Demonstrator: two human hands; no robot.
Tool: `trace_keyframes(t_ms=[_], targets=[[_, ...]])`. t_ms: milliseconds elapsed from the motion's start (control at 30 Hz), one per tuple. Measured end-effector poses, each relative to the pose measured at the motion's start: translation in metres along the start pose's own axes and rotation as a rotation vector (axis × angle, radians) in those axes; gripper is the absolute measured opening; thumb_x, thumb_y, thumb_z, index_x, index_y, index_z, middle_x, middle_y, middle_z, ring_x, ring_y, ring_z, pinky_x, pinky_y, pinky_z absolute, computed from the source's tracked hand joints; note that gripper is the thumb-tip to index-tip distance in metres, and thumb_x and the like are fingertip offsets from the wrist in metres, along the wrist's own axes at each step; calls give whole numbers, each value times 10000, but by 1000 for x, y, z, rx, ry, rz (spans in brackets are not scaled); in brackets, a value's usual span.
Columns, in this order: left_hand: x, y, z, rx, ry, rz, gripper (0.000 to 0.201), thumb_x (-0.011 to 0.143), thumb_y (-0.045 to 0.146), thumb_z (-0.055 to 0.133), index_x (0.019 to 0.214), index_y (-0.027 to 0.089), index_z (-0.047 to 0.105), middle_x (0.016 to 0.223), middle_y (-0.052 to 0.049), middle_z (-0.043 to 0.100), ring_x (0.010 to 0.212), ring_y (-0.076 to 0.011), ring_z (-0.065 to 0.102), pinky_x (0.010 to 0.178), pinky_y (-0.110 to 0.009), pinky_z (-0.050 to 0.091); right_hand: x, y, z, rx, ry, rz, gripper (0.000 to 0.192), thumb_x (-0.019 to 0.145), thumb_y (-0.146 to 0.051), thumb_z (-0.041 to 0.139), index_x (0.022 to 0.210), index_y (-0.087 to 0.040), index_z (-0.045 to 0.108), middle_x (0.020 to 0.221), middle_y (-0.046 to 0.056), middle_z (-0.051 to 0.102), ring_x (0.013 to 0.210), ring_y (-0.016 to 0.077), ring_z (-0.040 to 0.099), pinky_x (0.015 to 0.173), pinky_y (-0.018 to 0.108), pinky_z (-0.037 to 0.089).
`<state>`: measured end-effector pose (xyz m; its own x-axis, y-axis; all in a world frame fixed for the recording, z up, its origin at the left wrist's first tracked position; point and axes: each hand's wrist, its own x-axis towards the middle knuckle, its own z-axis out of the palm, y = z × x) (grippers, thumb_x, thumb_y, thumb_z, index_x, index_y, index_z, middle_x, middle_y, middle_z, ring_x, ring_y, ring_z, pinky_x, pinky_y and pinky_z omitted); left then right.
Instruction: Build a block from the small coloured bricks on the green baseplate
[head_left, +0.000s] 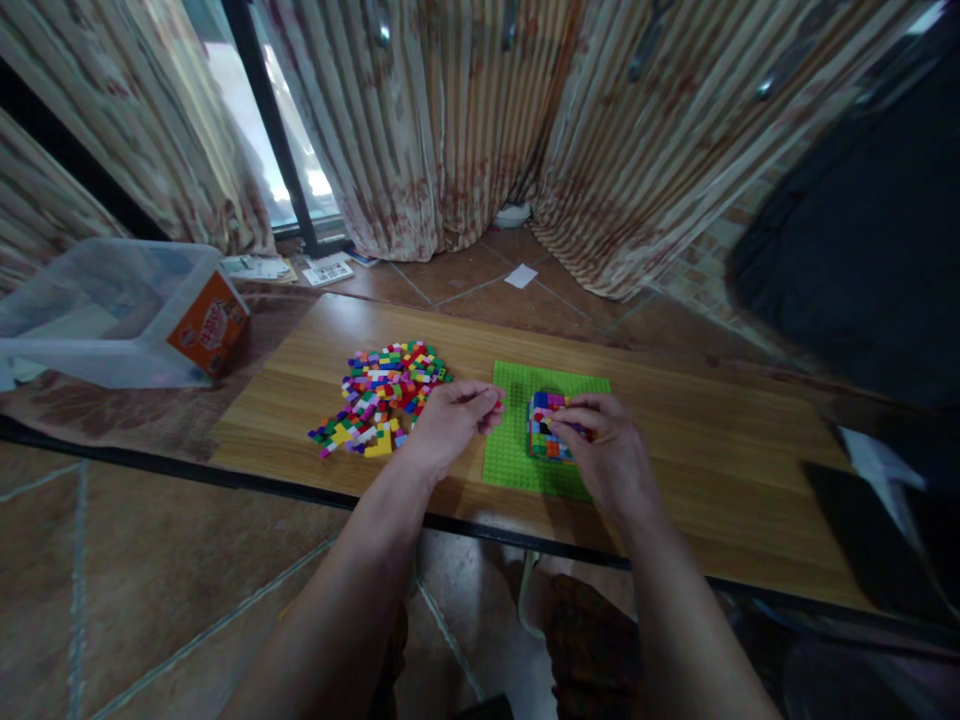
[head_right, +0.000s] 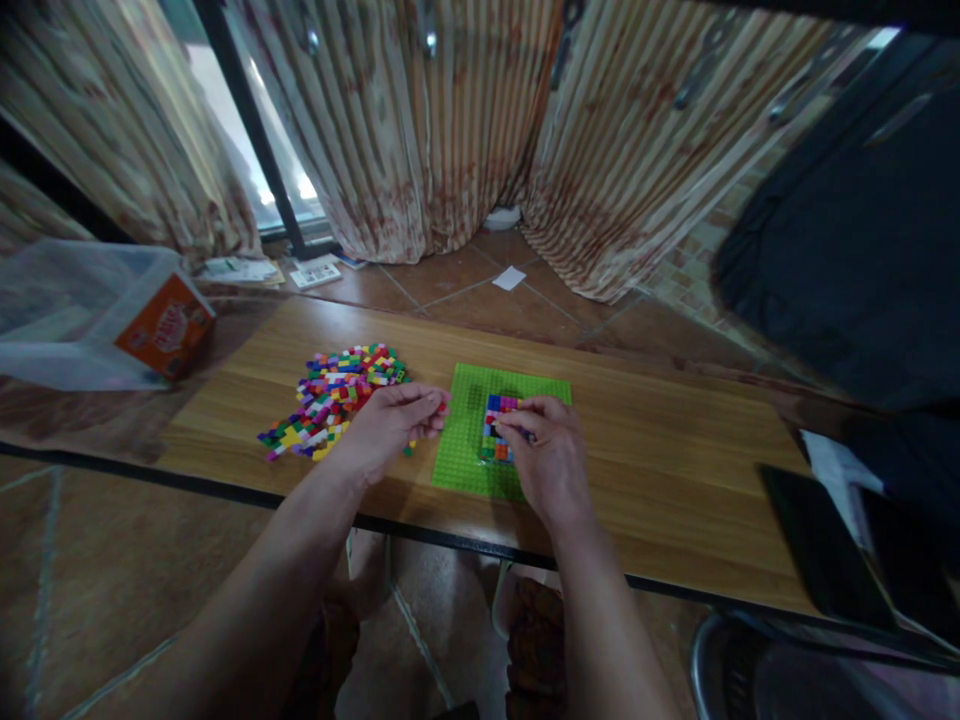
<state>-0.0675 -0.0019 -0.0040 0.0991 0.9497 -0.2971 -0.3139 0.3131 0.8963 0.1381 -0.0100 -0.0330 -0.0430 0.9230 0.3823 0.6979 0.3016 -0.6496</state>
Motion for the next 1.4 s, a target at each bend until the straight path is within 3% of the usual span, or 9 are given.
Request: trace_keyframes(t_ms=[933, 1233, 1400], targets=[[1, -4, 0, 49, 31, 41, 115, 746, 241, 719, 732, 129, 696, 594, 2, 615, 550, -74, 541, 535, -182, 418, 9, 4, 10, -41, 28, -80, 144, 832, -303, 678, 718, -248, 746, 851, 38, 632, 842, 215, 600, 788, 385, 448], [1, -3, 4, 4, 35, 24, 82, 789, 150, 663, 728, 115, 705, 639, -10, 653, 597, -79, 587, 601, -194, 465, 8, 4, 11, -50, 35, -49, 176, 836, -328, 670, 693, -249, 735, 832, 40, 640, 844, 221, 600, 812, 400, 446], [0, -2, 6, -18, 51, -26, 185, 820, 21, 544, 778, 104, 703, 661, -24, 677, 621, -88, 632, 680, -225, 505, 7, 1, 6, 50, 49, -21, 123, 842, -322, 673, 787, -237, 743, 888, 46, 674, 857, 209, 622, 791, 375, 473]])
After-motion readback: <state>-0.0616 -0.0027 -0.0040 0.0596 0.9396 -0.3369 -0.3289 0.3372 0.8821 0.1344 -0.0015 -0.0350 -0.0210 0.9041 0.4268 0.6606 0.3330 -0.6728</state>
